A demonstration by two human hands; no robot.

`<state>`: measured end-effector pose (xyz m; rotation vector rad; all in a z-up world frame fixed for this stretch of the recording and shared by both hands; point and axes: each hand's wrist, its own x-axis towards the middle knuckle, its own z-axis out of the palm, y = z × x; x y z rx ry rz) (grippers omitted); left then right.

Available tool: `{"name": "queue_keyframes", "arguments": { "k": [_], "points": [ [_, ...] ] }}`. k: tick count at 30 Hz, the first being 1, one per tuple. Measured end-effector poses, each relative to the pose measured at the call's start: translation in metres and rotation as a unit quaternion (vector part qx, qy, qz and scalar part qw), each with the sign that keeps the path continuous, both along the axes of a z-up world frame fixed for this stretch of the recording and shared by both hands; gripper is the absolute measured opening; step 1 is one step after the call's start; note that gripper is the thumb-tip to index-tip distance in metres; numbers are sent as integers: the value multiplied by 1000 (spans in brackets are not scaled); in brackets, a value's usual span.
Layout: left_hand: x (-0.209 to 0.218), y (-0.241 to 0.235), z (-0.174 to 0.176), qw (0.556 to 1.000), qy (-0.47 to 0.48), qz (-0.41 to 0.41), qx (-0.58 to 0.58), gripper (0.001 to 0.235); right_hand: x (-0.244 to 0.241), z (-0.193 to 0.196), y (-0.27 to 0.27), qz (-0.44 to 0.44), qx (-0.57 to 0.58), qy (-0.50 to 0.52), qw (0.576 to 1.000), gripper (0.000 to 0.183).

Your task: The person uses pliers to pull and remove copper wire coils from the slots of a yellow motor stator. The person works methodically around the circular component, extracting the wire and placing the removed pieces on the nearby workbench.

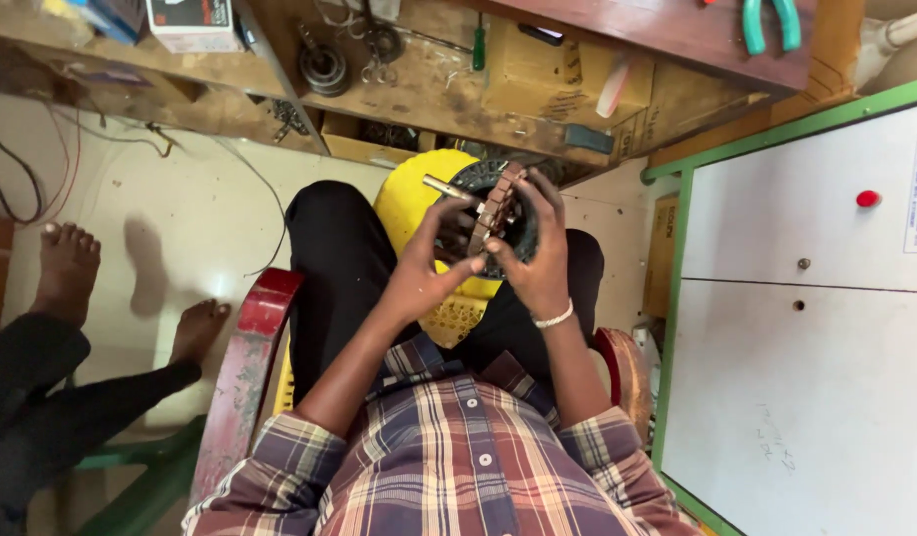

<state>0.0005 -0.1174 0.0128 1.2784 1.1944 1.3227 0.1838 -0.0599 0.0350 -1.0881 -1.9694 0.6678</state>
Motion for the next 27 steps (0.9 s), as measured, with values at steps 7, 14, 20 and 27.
{"name": "queue_keyframes", "arguments": {
  "k": [7,14,20,27],
  "points": [
    [14,4,15,992,114,42,36,42,8,-1,-27,-61,-49,70,994,28],
    [13,21,36,988,-2,33,-149,22,-11,8,-20,-66,-19,78,995,29],
    [-6,55,17,986,-12,-31,-161,21,-10,9,-10,-72,-62,83,992,25],
    [-10,57,-7,947,-198,-29,-252,22,-11,10,-10,-39,-70,92,993,22]
  ]
}}
